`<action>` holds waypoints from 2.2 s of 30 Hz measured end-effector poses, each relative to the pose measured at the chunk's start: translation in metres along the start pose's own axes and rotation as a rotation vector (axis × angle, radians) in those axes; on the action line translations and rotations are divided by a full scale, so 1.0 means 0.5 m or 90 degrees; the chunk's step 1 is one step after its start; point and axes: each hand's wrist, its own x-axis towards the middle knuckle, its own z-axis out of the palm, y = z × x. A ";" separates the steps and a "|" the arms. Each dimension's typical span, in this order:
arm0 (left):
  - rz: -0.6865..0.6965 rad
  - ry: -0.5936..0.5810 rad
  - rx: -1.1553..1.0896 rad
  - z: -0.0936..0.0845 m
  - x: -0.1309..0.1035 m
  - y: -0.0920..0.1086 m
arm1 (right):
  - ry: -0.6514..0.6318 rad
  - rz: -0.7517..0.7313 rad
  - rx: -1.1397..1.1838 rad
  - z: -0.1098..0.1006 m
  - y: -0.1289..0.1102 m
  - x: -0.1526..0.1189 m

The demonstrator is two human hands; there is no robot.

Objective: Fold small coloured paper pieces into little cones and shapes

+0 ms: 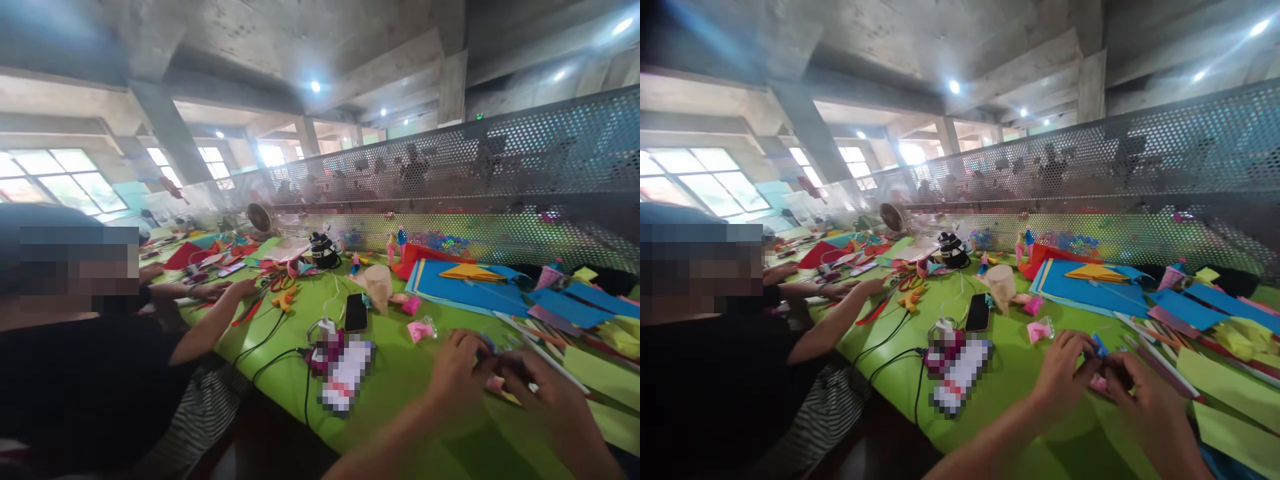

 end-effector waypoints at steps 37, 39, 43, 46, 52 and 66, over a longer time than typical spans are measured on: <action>0.072 -0.163 0.002 -0.057 0.029 -0.003 | -0.081 0.161 0.375 -0.033 -0.076 0.014; 0.088 -0.164 0.014 -0.057 0.029 -0.007 | -0.095 0.157 0.396 -0.031 -0.074 0.011; 0.020 -0.162 0.046 -0.056 0.026 -0.015 | -0.075 0.134 0.373 -0.028 -0.065 0.010; -0.017 -0.146 0.045 -0.054 0.025 -0.019 | 0.014 0.064 0.268 -0.031 -0.065 0.012; -0.035 -0.135 0.058 -0.050 0.024 -0.025 | 0.031 -0.087 0.132 -0.040 -0.063 0.014; -0.043 -0.155 0.056 -0.056 0.024 -0.009 | -0.072 -0.111 0.090 -0.048 -0.051 0.026</action>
